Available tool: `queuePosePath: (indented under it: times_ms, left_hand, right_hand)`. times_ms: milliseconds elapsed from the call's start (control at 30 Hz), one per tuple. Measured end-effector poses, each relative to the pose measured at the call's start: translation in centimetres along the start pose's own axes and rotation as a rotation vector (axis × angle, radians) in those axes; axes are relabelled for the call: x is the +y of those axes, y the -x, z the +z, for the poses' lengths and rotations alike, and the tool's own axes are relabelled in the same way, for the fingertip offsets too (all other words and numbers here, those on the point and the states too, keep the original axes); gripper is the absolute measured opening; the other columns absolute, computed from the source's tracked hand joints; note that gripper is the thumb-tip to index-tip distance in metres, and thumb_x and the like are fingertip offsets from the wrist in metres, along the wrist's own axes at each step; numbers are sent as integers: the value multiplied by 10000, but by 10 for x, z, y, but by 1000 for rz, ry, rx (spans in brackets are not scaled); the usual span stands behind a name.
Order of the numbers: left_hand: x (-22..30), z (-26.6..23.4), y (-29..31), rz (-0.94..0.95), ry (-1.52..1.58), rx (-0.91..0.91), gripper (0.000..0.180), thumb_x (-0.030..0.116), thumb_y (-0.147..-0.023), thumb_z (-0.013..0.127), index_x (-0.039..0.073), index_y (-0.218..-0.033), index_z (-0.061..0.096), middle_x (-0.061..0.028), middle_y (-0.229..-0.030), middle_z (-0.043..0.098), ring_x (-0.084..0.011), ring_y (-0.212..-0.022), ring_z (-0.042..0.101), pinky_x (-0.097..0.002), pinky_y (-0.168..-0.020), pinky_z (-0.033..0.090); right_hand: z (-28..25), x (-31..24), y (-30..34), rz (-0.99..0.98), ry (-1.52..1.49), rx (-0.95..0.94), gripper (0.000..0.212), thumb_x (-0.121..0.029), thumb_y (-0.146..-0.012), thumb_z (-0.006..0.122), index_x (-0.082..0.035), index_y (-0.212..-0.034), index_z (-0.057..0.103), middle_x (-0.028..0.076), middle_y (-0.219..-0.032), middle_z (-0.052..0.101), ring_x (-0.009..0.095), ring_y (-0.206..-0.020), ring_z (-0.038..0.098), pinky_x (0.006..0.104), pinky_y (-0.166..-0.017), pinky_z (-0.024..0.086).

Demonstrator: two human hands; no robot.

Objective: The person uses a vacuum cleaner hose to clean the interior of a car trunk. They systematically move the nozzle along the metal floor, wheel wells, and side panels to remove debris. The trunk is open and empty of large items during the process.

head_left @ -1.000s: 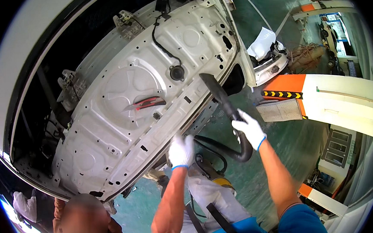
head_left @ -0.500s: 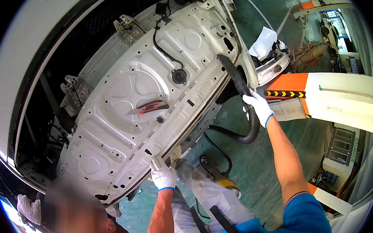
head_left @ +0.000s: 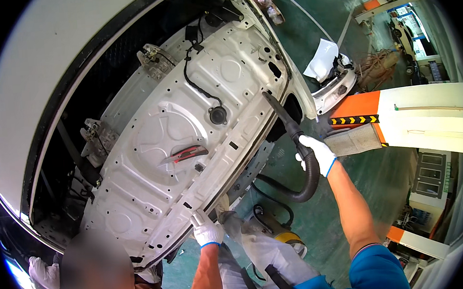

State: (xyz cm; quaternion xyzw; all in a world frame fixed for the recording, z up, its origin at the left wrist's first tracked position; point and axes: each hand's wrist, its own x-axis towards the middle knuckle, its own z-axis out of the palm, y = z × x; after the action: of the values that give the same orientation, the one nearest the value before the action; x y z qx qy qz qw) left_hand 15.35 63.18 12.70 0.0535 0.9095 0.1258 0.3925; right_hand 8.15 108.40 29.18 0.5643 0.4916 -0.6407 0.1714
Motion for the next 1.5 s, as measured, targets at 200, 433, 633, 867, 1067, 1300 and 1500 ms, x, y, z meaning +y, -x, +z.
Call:
queuePosePath:
  times_ms: [200,433,633,867,1067,1300,1500]
  left_hand:
    - [3,5,-1,20,-21,14,1047,365,-849,794,-81,-1666,315,-314,-1695,360,-546,-1549,362,-527,-1243,423]
    - [1,6,1,-19,21,15,1017,271,-830,746,-71,-1671,287,-329,-1688,368,-541,-1546,376,-518,-1198,478]
    - [-4,14,1,6,-10,58,1008,294,-845,765,-59,-1673,310,-307,-1691,374,-518,-1553,383,-510,-1200,471]
    - [2,3,3,-34,50,13,937,245,-846,681,-43,-1670,340,-281,-1716,352,-496,-1578,350,-546,-1183,471]
    - [8,8,1,-28,81,67,987,215,-802,735,-53,-1665,337,-275,-1714,349,-497,-1551,363,-536,-1197,472]
    - [6,-3,8,-33,142,40,863,220,-871,685,-23,-1652,411,-254,-1714,369,-495,-1564,370,-586,-1175,466]
    - [0,2,4,-34,157,39,844,242,-899,676,-5,-1661,408,-246,-1725,363,-485,-1574,361,-579,-1176,462]
  right_hand:
    - [10,-17,-15,93,-132,-88,445,-548,-1016,719,-127,-1118,620,139,-785,699,266,-535,630,404,-504,541]
    - [38,-6,5,-134,53,-133,367,-425,-1058,689,-187,-1321,593,160,-822,710,243,-511,626,377,-450,543]
    - [117,-63,-18,-197,208,-185,359,-434,-1030,733,-141,-1196,607,83,-810,672,196,-535,605,343,-480,511]
    - [138,-17,7,-172,257,-213,367,-376,-1003,769,-132,-1231,617,86,-786,667,195,-523,607,340,-476,521]
    - [117,-16,4,-42,143,-205,408,-410,-1019,758,-154,-1290,592,115,-810,680,226,-514,610,366,-472,533]
    - [125,-26,-1,48,126,-173,376,-474,-1028,727,-153,-1165,587,144,-767,694,262,-501,622,389,-452,524]
    - [122,-1,36,-93,287,-294,503,-300,-1027,753,-113,-1459,575,76,-885,675,191,-638,674,375,-505,571]
